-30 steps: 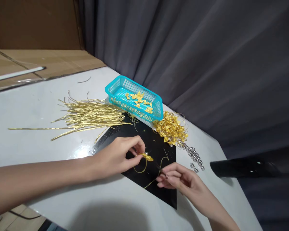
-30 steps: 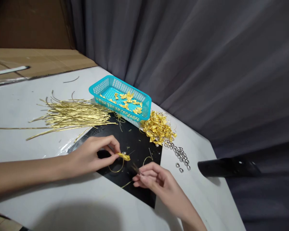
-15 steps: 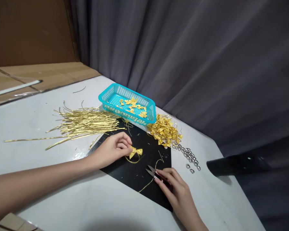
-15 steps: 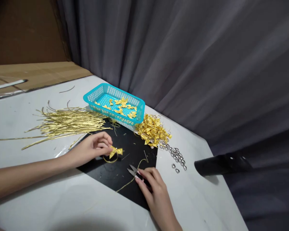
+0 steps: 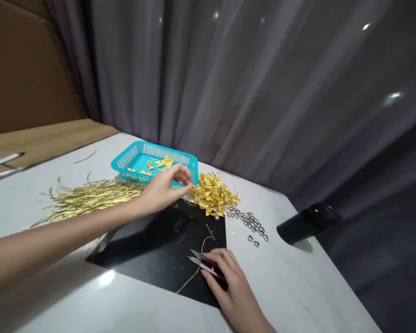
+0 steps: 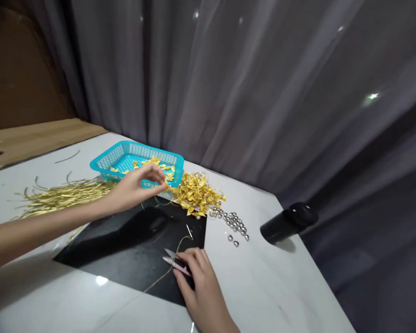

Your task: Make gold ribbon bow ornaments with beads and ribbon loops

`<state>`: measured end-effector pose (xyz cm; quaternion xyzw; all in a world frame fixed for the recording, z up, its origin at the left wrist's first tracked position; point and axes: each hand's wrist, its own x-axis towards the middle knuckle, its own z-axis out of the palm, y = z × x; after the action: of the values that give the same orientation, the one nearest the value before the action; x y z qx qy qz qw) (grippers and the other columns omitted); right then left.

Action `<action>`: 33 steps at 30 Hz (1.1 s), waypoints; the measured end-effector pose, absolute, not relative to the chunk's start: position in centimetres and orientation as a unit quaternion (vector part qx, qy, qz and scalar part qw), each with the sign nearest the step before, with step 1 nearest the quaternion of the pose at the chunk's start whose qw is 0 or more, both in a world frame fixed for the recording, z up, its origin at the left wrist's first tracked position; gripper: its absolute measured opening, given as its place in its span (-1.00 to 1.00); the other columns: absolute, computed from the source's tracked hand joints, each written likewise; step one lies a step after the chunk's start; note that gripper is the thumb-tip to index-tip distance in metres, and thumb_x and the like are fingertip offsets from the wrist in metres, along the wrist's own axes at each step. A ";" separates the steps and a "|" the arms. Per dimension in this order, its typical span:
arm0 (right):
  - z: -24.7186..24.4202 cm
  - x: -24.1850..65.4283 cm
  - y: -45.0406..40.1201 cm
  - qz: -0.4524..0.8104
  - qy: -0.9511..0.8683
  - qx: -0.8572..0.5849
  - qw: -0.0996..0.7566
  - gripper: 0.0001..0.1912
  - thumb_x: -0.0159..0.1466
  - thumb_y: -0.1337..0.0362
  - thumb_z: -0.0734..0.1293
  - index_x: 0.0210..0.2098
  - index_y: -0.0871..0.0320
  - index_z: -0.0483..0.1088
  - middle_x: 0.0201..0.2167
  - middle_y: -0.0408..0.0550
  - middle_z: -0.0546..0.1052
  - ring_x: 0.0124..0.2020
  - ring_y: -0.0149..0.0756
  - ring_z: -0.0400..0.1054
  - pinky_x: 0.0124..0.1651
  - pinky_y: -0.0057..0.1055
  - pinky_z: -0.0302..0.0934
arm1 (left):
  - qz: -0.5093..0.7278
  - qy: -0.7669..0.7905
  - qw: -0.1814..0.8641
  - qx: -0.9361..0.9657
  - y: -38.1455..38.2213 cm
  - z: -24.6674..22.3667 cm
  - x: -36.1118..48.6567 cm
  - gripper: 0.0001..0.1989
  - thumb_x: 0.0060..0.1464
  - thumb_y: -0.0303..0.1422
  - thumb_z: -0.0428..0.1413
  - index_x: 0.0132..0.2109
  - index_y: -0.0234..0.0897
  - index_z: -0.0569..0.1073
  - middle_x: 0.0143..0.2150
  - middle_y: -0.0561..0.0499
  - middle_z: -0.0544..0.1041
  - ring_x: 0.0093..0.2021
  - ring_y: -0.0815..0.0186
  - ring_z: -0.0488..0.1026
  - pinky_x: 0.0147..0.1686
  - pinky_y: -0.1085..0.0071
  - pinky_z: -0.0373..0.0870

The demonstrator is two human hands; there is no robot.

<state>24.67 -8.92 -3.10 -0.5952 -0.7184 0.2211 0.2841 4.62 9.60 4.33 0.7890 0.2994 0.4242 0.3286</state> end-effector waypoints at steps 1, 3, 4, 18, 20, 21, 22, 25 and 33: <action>-3.1 24.6 -9.0 0.219 -0.720 -0.592 0.287 -0.80 0.34 0.32 0.23 -0.05 0.06 0.35 -0.14 0.01 0.40 -0.08 -0.18 0.33 -0.02 -0.31 0.27 | 0.420 0.295 0.265 0.816 10.8 5.0 5.8 -0.87 0.11 -0.38 0.12 -0.19 -0.28 0.33 -0.27 0.02 0.54 -0.23 0.30 0.51 -0.18 0.37 0.40; -3.3 24.7 -9.0 0.214 -0.725 -0.585 0.295 -0.79 0.32 0.36 0.23 -0.06 0.06 0.35 -0.15 0.01 0.40 -0.08 -0.18 0.34 -0.02 -0.30 0.28 | 0.414 0.298 0.226 0.830 13.1 6.0 8.2 -0.87 0.12 -0.44 0.11 -0.16 -0.30 0.34 -0.27 0.01 0.55 -0.21 0.29 0.51 -0.16 0.37 0.38; -3.4 24.7 -9.0 0.211 -0.727 -0.580 0.300 -0.79 0.31 0.37 0.24 -0.08 0.06 0.36 -0.15 0.01 0.41 -0.08 -0.18 0.34 -0.02 -0.30 0.28 | 0.405 0.297 0.211 0.838 14.1 6.3 9.5 -0.86 0.12 -0.46 0.11 -0.14 -0.30 0.35 -0.25 0.00 0.55 -0.19 0.29 0.51 -0.13 0.36 0.37; -0.1 27.7 -5.5 0.156 -0.664 -0.644 0.346 -0.88 0.31 0.34 0.23 -0.18 0.10 0.37 -0.14 -0.02 0.43 -0.06 -0.21 0.35 0.00 -0.31 0.24 | 0.144 0.302 0.107 0.936 17.3 5.7 13.7 -0.77 0.24 -0.24 0.06 -0.15 -0.34 0.47 -0.23 -0.04 0.54 -0.26 0.26 0.49 -0.20 0.24 0.45; 1.3 29.3 -2.5 0.111 -0.657 -0.676 0.315 -0.81 0.31 0.32 0.24 -0.07 0.11 0.34 -0.06 0.01 0.41 0.04 -0.18 0.29 0.09 -0.27 0.19 | 0.138 0.287 0.094 0.943 17.1 6.6 13.4 -0.77 0.21 -0.24 0.03 -0.23 -0.30 0.50 -0.31 -0.05 0.56 -0.30 0.23 0.50 -0.21 0.29 0.41; 1.7 30.1 -0.7 0.098 -0.654 -0.682 0.313 -0.69 0.28 0.34 0.28 0.02 0.11 0.29 0.03 0.04 0.36 0.12 -0.15 0.21 0.16 -0.22 0.12 | 0.137 0.278 0.088 0.947 17.0 6.9 13.4 -0.78 0.18 -0.25 0.04 -0.21 -0.28 0.50 -0.28 -0.07 0.57 -0.26 0.20 0.51 -0.19 0.29 0.40; 1.8 30.8 1.1 0.091 -0.653 -0.687 0.305 -0.53 0.22 0.36 0.34 0.11 0.11 0.23 0.11 0.06 0.30 0.18 -0.09 0.14 0.21 -0.16 0.05 | 0.135 0.267 0.081 0.951 16.8 6.9 13.6 -0.77 0.13 -0.26 0.06 -0.14 -0.27 0.48 -0.20 -0.09 0.57 -0.19 0.15 0.50 -0.14 0.29 0.39; 1.1 32.0 6.1 0.104 -0.655 -0.701 0.261 -0.34 0.12 0.29 0.47 0.17 0.16 0.20 0.14 0.11 0.29 0.17 0.05 0.16 0.15 0.02 0.12 | 0.110 0.237 0.062 0.963 16.4 5.8 14.5 -0.43 -0.16 -0.26 0.24 0.05 -0.27 0.38 0.07 -0.18 0.45 0.03 0.00 0.42 0.02 0.22 0.33; -1.5 32.4 11.0 0.136 -0.670 -0.691 0.234 -0.68 0.34 0.21 0.30 0.04 0.19 0.34 0.03 0.04 0.42 -0.04 -0.15 0.38 -0.03 -0.09 0.32 | 0.060 0.241 0.057 0.967 17.0 1.1 16.8 -0.34 -0.24 -0.40 0.22 0.10 -0.23 0.29 0.05 -0.21 0.43 -0.04 -0.09 0.47 -0.07 0.13 0.38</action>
<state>32.37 10.98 -1.51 -0.6912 -0.6702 0.1358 0.2339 16.81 17.04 1.14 0.9670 0.2412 0.0596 0.0568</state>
